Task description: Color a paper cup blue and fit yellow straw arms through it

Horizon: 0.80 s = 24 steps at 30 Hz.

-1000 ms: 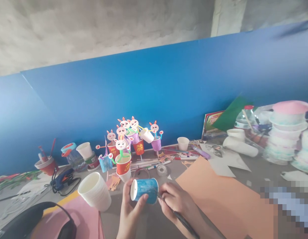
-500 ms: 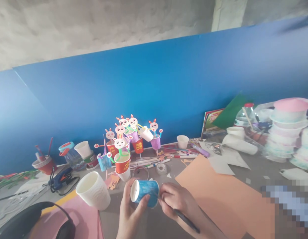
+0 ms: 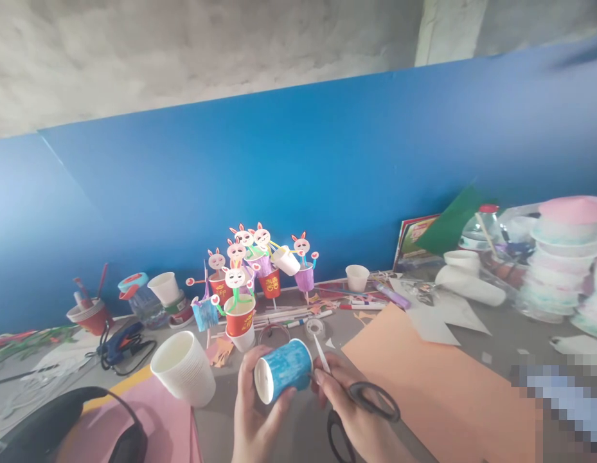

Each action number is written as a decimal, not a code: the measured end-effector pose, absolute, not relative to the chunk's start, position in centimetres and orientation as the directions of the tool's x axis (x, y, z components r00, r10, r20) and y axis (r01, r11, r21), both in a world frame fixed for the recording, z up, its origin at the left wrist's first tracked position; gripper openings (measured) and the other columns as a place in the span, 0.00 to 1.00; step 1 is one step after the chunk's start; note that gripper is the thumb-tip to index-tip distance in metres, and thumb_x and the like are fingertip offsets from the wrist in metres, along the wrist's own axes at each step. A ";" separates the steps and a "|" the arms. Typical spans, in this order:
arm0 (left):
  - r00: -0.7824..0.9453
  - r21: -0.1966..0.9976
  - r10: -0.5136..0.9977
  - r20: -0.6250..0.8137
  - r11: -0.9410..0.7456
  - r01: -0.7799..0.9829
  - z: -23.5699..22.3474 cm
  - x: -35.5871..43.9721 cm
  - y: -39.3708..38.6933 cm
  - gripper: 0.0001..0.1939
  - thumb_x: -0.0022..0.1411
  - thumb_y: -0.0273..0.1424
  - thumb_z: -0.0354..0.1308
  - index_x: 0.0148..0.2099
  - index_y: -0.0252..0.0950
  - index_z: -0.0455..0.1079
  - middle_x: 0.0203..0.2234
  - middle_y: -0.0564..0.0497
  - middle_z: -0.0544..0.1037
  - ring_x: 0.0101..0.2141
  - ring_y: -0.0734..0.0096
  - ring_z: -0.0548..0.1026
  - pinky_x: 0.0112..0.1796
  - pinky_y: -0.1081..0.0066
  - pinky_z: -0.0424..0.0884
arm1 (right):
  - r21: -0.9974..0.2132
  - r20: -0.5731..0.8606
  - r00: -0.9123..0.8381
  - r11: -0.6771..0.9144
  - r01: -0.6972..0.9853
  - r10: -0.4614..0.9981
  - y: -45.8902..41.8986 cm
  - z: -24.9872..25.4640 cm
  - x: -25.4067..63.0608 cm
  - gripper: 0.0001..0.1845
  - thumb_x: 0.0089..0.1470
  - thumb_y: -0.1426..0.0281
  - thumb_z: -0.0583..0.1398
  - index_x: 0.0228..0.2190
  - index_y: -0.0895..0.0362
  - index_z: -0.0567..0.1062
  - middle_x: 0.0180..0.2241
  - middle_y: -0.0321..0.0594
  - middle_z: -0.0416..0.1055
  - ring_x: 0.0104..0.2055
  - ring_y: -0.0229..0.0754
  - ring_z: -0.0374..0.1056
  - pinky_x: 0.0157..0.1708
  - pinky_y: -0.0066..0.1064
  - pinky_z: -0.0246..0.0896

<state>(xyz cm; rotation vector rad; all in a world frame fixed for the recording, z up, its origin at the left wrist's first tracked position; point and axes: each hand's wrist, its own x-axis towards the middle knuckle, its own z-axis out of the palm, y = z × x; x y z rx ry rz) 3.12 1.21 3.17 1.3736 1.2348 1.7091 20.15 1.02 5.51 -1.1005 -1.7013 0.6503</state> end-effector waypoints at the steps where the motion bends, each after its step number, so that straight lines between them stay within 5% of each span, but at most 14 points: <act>1: -0.273 0.921 0.880 0.388 -0.378 0.091 3.1 3.1 1.2 0.25 0.55 0.45 0.68 0.53 0.44 0.69 0.49 0.48 0.73 0.52 0.55 0.71 0.54 0.60 0.66 | -0.819 0.432 -0.113 0.442 0.368 0.895 1.0 5.5 20.2 0.23 0.69 0.64 0.49 0.21 0.53 0.64 0.27 0.34 0.71 0.30 0.38 0.73 0.34 0.24 0.67; 4: -0.297 0.931 0.882 0.365 -0.351 0.101 3.0 3.1 1.3 0.27 0.54 0.46 0.68 0.53 0.43 0.69 0.49 0.47 0.74 0.51 0.53 0.72 0.53 0.60 0.67 | -0.801 0.402 -0.128 0.416 0.431 0.907 1.0 5.7 20.2 0.17 0.68 0.64 0.51 0.27 0.52 0.69 0.26 0.33 0.71 0.27 0.38 0.72 0.30 0.25 0.67; 7: -0.319 0.944 0.888 0.331 -0.312 0.110 2.9 3.1 1.4 0.27 0.53 0.47 0.68 0.51 0.41 0.69 0.46 0.46 0.76 0.48 0.52 0.75 0.51 0.59 0.69 | -0.638 0.521 -0.189 0.526 0.562 0.833 1.2 5.9 20.3 0.12 0.65 0.69 0.53 0.30 0.52 0.71 0.31 0.36 0.74 0.30 0.40 0.72 0.28 0.26 0.67; 11: -0.338 0.956 0.894 0.294 -0.276 0.102 2.8 3.1 1.5 0.28 0.52 0.47 0.69 0.52 0.42 0.70 0.44 0.47 0.78 0.46 0.52 0.76 0.48 0.60 0.72 | -0.332 0.695 -0.279 0.640 0.693 0.663 2.0 5.0 20.5 0.16 0.59 0.77 0.54 0.20 0.54 0.68 0.32 0.39 0.75 0.35 0.42 0.70 0.30 0.28 0.63; 15: -0.334 0.965 0.906 0.262 -0.245 0.091 2.9 2.9 1.5 0.29 0.51 0.47 0.70 0.52 0.40 0.71 0.44 0.45 0.79 0.46 0.51 0.77 0.48 0.59 0.73 | -0.209 0.751 -0.318 0.666 0.717 0.579 2.8 4.0 20.7 0.17 0.55 0.78 0.57 0.17 0.54 0.66 0.25 0.36 0.70 0.29 0.40 0.66 0.25 0.29 0.55; 19: -0.248 0.963 0.931 0.268 -0.252 0.094 3.1 2.5 1.5 0.27 0.52 0.45 0.70 0.51 0.40 0.72 0.44 0.45 0.79 0.46 0.52 0.78 0.47 0.60 0.74 | -0.170 0.782 -0.368 0.740 0.651 0.503 3.3 3.8 20.7 0.19 0.57 0.78 0.55 0.17 0.53 0.67 0.24 0.36 0.70 0.28 0.40 0.64 0.26 0.31 0.56; 24: -0.299 0.941 0.892 0.339 -0.318 0.118 3.0 2.8 1.4 0.28 0.52 0.47 0.70 0.51 0.41 0.72 0.47 0.44 0.78 0.50 0.50 0.75 0.52 0.58 0.70 | -0.338 0.706 -0.302 0.680 0.651 0.640 2.5 4.6 20.5 0.20 0.65 0.73 0.52 0.20 0.54 0.67 0.25 0.36 0.70 0.27 0.38 0.67 0.24 0.27 0.58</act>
